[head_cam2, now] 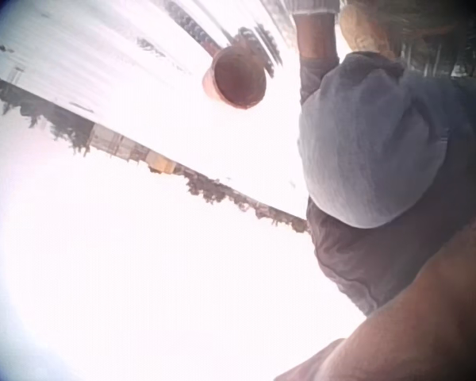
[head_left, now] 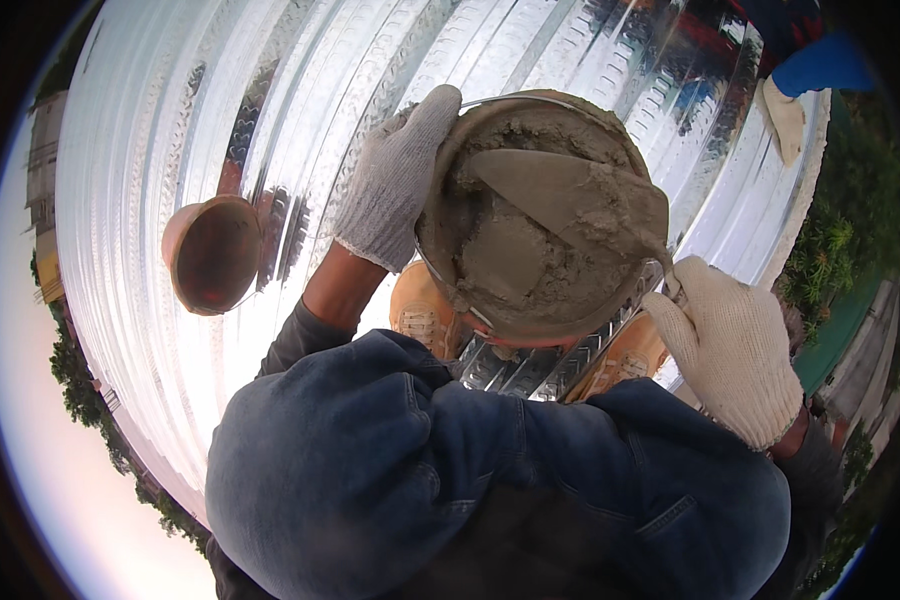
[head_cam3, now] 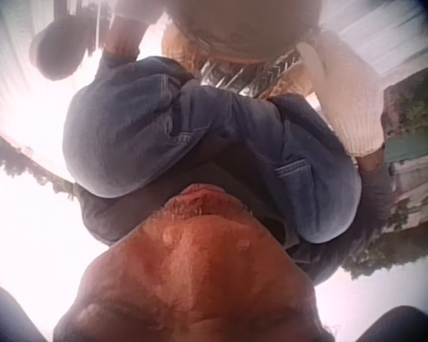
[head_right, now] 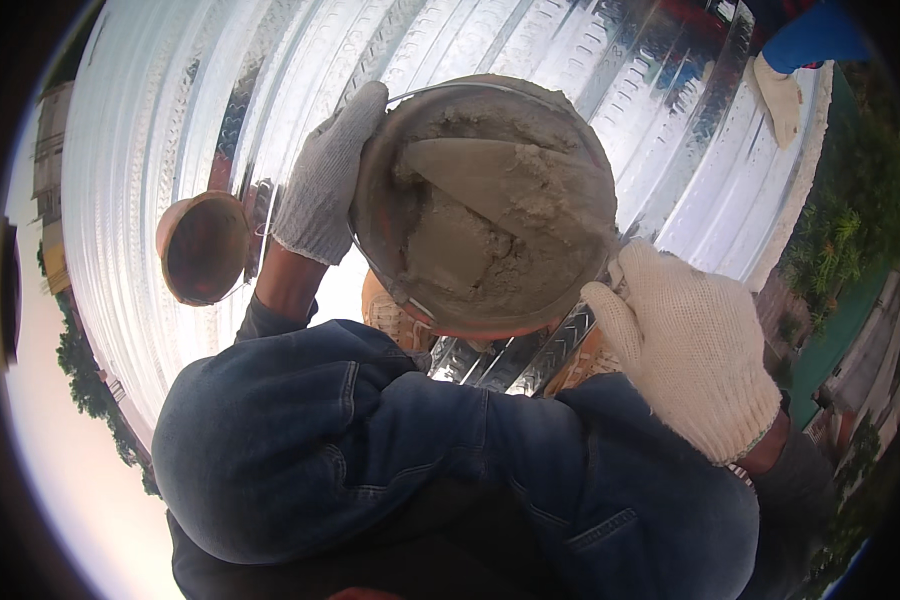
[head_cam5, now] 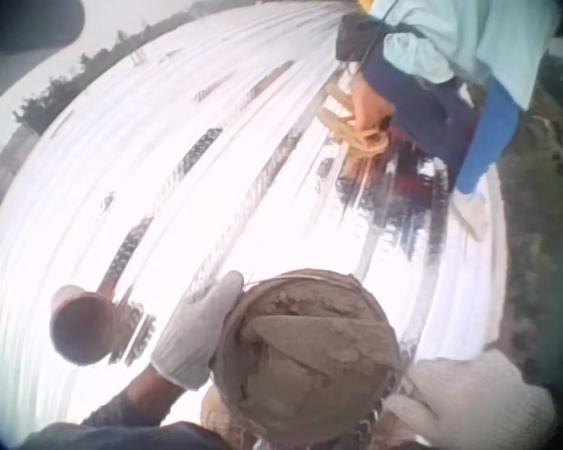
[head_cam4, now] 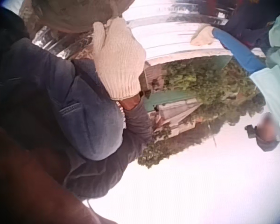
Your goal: The person scoops wet cement from a bucket using a trowel and applies it to a metal surface, smoothing it along the edge. Another person is visible nearby also working on the same surface.
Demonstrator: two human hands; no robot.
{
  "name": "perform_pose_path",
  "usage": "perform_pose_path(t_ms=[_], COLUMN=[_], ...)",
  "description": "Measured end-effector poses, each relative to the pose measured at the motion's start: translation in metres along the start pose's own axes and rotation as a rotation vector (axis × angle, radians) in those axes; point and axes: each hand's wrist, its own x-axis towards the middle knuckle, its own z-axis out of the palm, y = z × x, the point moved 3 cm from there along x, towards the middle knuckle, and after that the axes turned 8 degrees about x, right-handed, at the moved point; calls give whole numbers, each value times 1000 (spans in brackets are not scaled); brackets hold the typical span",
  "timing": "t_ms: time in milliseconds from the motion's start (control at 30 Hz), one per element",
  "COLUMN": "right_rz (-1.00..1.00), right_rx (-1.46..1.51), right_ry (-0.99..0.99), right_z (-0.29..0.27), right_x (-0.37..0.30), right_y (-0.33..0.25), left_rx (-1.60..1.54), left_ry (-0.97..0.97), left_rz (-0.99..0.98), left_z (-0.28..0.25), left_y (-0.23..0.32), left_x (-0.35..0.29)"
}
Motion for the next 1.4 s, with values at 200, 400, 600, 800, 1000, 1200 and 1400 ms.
perform_pose_path(t_ms=[200, 400, 600, 800, 1000, 1200, 1400], right_rz=[-94, -30, 44, 18, -279, 225, 644], right_rx=[37, 442, 545, 581, 594, 876, 876], right_ry=[-20, -224, -267, -143, -83, 202, 564], right_z=[43, 51, 42, 37, 50, 28, 25], right_x=[5, 6, -2, -7, -15, -88, -142], right_y=[8, 2, 2, 23, 51, 103, 185], left_rx=[-37, -21, 27, -80, -154, -97, -83], left_ry=[-8, 88, 101, 17, -118, 36, 73], left_rz=[66, 138, -16, 22, -76, -176, -130], left_z=[13, 28, 17, -6, -70, -64, -79], left_y=[7, 6, 10, -11, -53, -64, -71], left_x=[3, 7, -4, 16, 42, 39, 44])
